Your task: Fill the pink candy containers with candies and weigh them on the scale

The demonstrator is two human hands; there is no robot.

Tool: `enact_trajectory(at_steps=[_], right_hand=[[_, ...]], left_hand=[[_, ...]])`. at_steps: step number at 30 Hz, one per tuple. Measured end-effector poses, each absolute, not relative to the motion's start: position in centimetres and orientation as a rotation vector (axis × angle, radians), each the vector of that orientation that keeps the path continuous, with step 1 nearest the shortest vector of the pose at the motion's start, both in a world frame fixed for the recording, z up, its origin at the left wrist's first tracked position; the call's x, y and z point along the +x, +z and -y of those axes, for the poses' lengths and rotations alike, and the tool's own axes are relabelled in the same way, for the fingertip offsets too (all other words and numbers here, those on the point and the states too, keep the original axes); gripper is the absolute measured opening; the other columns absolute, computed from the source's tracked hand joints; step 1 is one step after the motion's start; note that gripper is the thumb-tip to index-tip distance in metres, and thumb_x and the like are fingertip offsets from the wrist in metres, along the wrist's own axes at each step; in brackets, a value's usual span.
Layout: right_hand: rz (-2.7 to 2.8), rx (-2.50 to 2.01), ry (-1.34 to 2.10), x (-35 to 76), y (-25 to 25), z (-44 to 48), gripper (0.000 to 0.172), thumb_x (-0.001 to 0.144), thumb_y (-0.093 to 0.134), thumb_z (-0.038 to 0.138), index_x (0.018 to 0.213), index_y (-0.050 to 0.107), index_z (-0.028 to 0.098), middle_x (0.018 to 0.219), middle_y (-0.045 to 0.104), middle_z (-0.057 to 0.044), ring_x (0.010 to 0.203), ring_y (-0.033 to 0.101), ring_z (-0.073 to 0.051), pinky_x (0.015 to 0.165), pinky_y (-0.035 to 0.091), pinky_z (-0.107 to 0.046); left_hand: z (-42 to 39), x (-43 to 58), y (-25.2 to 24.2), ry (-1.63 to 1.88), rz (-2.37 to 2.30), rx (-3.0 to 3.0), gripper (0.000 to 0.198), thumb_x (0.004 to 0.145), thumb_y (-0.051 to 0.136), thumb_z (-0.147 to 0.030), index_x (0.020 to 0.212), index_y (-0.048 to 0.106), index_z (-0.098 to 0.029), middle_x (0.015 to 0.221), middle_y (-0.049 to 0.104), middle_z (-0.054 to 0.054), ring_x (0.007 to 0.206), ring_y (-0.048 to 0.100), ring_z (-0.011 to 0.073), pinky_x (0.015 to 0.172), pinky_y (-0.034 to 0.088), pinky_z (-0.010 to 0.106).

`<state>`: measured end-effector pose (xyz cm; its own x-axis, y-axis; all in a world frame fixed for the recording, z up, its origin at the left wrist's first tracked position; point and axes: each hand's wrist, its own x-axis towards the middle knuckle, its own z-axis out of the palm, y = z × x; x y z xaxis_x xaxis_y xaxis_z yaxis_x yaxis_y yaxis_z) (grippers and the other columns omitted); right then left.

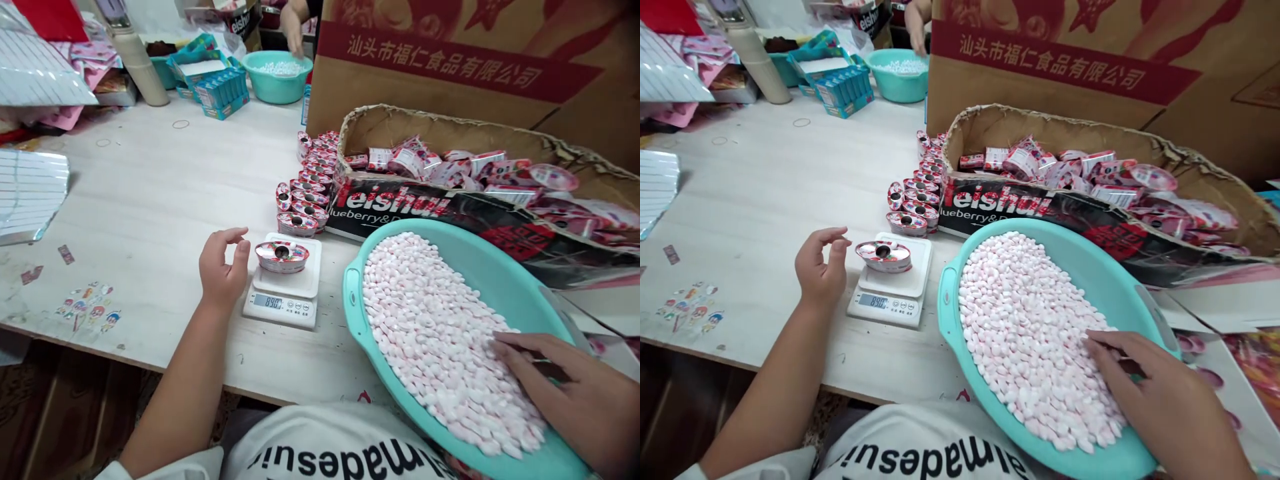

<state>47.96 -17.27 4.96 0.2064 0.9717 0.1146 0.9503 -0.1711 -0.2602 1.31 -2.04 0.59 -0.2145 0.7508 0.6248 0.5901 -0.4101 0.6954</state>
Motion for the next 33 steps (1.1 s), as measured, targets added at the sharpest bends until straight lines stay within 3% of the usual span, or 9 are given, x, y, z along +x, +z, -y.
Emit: enact_trajectory(at_steps=[2, 7, 12, 15, 17, 20, 24, 33], right_hand=[[1.733, -2.205, 0.241, 46.6, 6.2, 16.8, 0.015, 0.077, 0.060, 0.051, 0.083, 0.071, 0.042, 0.089, 0.077, -0.001, 0.081, 0.073, -0.034, 0.075, 0.061, -0.049], [1.619, -2.231, 0.273, 46.7, 6.5, 16.8, 0.014, 0.076, 0.062, 0.052, 0.083, 0.071, 0.045, 0.092, 0.076, 0.000, 0.081, 0.073, -0.033, 0.068, 0.059, -0.047], [1.707, -2.144, 0.319, 45.8, 7.1, 16.1, 0.020, 0.075, 0.057, 0.048, 0.080, 0.072, 0.036, 0.089, 0.077, -0.003, 0.081, 0.073, -0.034, 0.079, 0.059, -0.050], [1.732, -2.070, 0.301, 45.1, 7.5, 16.0, 0.025, 0.079, 0.052, 0.044, 0.083, 0.072, 0.029, 0.091, 0.077, -0.005, 0.083, 0.073, -0.032, 0.080, 0.059, -0.049], [1.745, -2.020, 0.285, 45.1, 7.5, 16.1, 0.026, 0.083, 0.049, 0.040, 0.086, 0.071, 0.026, 0.092, 0.077, -0.006, 0.084, 0.073, -0.030, 0.081, 0.059, -0.046], [1.765, -1.947, 0.278, 45.5, 7.2, 16.5, 0.028, 0.090, 0.047, 0.037, 0.089, 0.072, 0.025, 0.095, 0.076, -0.006, 0.085, 0.072, -0.026, 0.079, 0.059, -0.041], [1.799, -1.886, 0.299, 45.9, 6.7, 16.8, 0.029, 0.095, 0.046, 0.035, 0.094, 0.072, 0.022, 0.101, 0.075, -0.006, 0.091, 0.072, -0.025, 0.082, 0.058, -0.040], [1.742, -1.775, 0.303, 45.9, 6.6, 17.2, 0.025, 0.098, 0.047, 0.028, 0.099, 0.072, 0.022, 0.102, 0.074, -0.004, 0.093, 0.070, -0.021, 0.082, 0.056, -0.035]], left_hand=[[2.0, 1.3, 0.5, 1.661, -1.649, 1.873, 0.034, 0.096, 0.054, -0.046, 0.107, 0.071, -0.019, 0.097, 0.070, 0.007, 0.091, 0.067, 0.0202, 0.088, 0.052, 0.036], [1.9, 1.0, 0.8, 1.667, -1.528, 1.930, 0.035, 0.096, 0.053, -0.047, 0.108, 0.069, -0.019, 0.092, 0.068, 0.006, 0.087, 0.066, 0.0194, 0.085, 0.053, 0.035], [2.0, 1.2, 1.0, 1.352, -1.340, 2.064, 0.052, 0.080, 0.073, -0.046, 0.124, 0.064, -0.020, 0.116, 0.069, 0.010, 0.106, 0.065, 0.0253, 0.092, 0.053, 0.038], [2.2, 2.0, 1.6, 1.150, -1.457, 2.003, 0.040, 0.074, 0.079, -0.037, 0.108, 0.069, -0.020, 0.105, 0.073, 0.007, 0.097, 0.068, 0.0244, 0.086, 0.054, 0.035], [2.5, 3.0, 2.8, 1.223, -1.492, 2.030, 0.030, 0.074, 0.080, -0.035, 0.098, 0.069, -0.019, 0.093, 0.073, 0.005, 0.087, 0.068, 0.0214, 0.079, 0.053, 0.032], [3.2, 5.4, 5.9, 1.401, -1.455, 2.276, 0.029, 0.076, 0.082, -0.032, 0.098, 0.067, -0.019, 0.092, 0.071, 0.003, 0.082, 0.066, 0.0177, 0.075, 0.052, 0.028], [3.9, 9.8, 9.3, 1.386, -1.278, 2.668, 0.032, 0.080, 0.079, -0.022, 0.109, 0.067, -0.020, 0.103, 0.071, 0.006, 0.095, 0.067, 0.0195, 0.087, 0.054, 0.031], [3.5, 12.9, 9.4, 1.338, -1.277, 2.705, 0.034, 0.081, 0.079, -0.029, 0.112, 0.067, -0.020, 0.107, 0.072, 0.006, 0.099, 0.069, 0.0214, 0.090, 0.055, 0.032]])
